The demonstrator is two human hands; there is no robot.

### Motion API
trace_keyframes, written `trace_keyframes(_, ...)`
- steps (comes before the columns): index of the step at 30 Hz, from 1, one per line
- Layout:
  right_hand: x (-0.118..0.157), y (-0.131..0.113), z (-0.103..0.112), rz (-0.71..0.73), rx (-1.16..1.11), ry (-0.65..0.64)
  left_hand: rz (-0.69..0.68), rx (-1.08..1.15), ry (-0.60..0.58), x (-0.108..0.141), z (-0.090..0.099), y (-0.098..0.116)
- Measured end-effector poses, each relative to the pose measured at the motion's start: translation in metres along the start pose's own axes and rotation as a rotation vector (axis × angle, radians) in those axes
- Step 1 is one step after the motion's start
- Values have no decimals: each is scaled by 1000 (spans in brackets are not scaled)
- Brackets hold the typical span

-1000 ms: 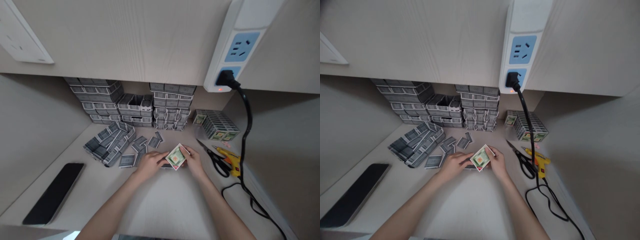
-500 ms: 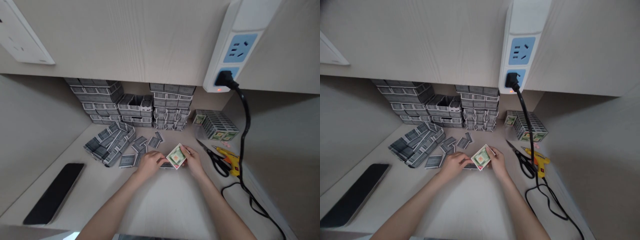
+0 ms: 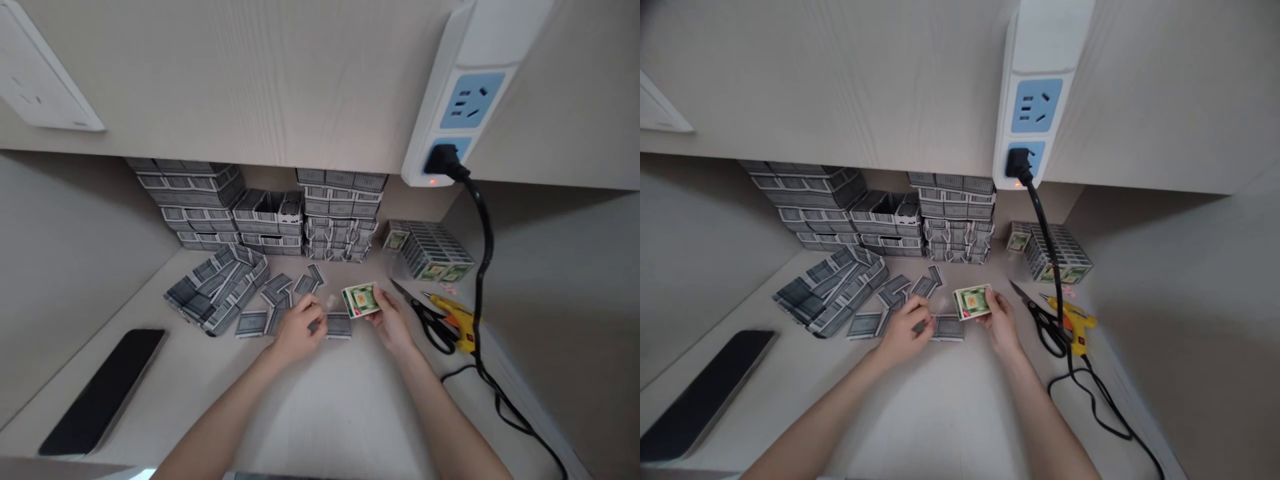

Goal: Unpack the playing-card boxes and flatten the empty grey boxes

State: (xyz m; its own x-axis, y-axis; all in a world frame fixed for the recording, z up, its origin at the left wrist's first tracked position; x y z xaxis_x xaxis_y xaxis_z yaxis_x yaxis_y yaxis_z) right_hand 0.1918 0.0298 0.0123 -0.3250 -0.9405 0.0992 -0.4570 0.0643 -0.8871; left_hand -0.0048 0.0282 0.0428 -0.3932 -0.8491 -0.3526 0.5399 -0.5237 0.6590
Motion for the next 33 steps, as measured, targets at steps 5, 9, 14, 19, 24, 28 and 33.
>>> trace_keyframes(5,8,1,-10,7,43,-75,194,160,-18,-1,-2,-7)
trace_keyframes(9,13,2,-16,11,62,-123,298,294,-115,-3,-2,-8)
trace_keyframes(14,16,2,-18,-11,81,-165,366,259,-155,-4,-7,-3)
trace_keyframes(19,18,3,-18,-10,118,-143,391,359,-173,-4,-12,1)
trace_keyframes(24,18,4,-19,-26,120,-154,487,530,-229,-1,-19,2)
trace_keyframes(28,17,3,-17,-32,103,-143,586,691,-310,1,-25,4)
trace_keyframes(33,15,4,-15,-39,88,-144,642,748,-355,1,-25,5)
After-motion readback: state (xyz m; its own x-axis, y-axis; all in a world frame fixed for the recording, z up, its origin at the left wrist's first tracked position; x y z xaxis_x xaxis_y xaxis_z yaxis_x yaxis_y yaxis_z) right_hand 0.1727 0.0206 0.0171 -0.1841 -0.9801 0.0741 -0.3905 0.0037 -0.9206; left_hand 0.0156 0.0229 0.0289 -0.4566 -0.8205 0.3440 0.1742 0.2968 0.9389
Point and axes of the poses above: each hand's wrist, its own x-axis away from the middle knuckle, its own z-axis out of the back of the hand, y = z × x, the point moved 2 cm from there along -x, towards the middle knuckle, and after that the axes turned 5 degrees about z, right-handed, at the moved point
